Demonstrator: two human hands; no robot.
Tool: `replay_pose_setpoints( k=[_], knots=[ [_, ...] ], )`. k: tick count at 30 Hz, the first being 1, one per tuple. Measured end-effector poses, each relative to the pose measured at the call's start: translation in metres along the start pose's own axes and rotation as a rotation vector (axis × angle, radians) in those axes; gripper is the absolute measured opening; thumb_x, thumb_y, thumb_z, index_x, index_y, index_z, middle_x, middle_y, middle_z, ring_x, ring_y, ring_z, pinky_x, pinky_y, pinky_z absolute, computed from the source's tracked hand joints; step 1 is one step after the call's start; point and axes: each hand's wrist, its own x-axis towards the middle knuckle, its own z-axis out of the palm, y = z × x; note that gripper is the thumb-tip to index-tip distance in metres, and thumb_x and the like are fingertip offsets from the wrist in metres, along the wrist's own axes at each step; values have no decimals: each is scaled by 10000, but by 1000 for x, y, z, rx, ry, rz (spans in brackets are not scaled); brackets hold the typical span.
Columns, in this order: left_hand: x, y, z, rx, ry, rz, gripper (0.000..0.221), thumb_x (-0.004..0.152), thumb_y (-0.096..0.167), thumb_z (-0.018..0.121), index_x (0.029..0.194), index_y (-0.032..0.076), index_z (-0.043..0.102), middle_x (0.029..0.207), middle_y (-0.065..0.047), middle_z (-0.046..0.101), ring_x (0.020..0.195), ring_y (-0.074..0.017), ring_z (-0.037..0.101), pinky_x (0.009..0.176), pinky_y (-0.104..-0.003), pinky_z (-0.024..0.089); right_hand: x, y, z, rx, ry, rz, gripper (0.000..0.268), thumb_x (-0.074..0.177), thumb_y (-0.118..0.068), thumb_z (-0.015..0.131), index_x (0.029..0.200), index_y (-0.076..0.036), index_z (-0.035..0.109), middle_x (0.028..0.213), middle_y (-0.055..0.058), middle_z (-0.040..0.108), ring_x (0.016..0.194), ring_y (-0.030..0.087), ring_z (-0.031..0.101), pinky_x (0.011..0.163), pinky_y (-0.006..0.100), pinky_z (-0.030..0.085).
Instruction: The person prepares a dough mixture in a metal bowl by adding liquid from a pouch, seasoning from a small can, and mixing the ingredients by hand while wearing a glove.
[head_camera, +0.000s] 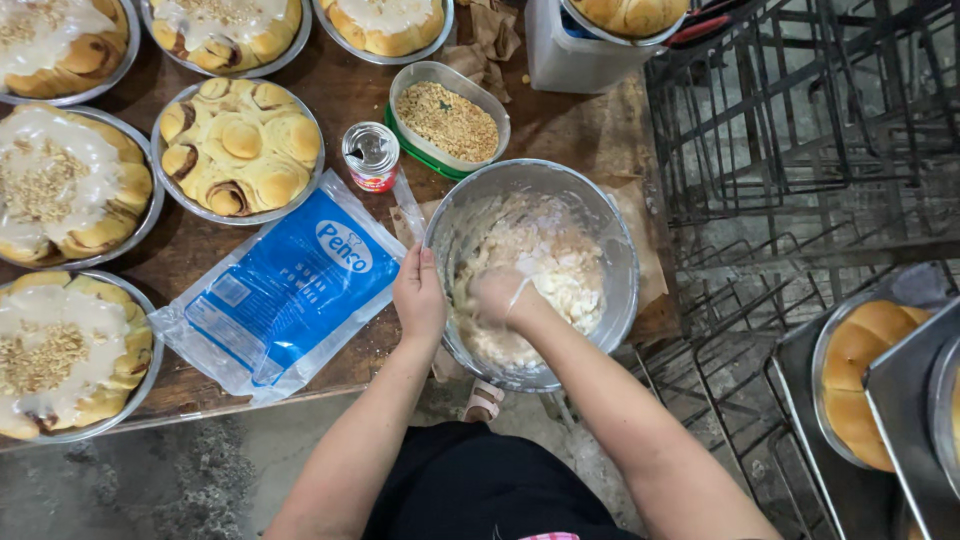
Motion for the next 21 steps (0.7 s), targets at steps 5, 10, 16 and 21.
replay_pose_setpoints(
  k=[5, 10, 16, 21],
  knots=[
    [0, -3, -3, 30, 9, 9, 430, 1075, 331, 512, 1281, -22, 648, 1137, -160, 733, 1071, -202, 667, 961, -322, 495, 2, 8, 30, 76, 153, -144, 230, 788, -127, 651, 979, -130, 779, 1008, 161, 752, 955, 355, 721, 829, 473, 566],
    [-10, -9, -2, 73, 47, 7, 455, 1073, 363, 504, 1290, -12, 644, 1201, -170, 709, 1124, -230, 650, 989, -335, 478, -22, 36, 31, 264, 409, 47, 338, 766, -76, 629, 1080, -109, 750, 1014, 178, 746, 974, 367, 719, 869, 455, 575],
    [-22, -8, -2, -78, 84, -78, 450, 1073, 353, 502, 1322, -10, 596, 1205, -166, 709, 1117, -243, 647, 985, -340, 482, -36, 67, -8, 365, 306, 170, 512, 864, -237, 708, 1337, -65, 609, 1193, 240, 678, 1083, 408, 661, 948, 484, 506],
    [-24, -13, 0, -31, 90, -34, 400, 1086, 342, 498, 1285, 15, 617, 1140, -147, 722, 1037, -223, 661, 945, -339, 509, -36, 29, -22, 146, -3, -16, 572, 794, -228, 713, 1341, -88, 616, 1159, 233, 705, 1124, 402, 646, 997, 485, 499]
  ],
)
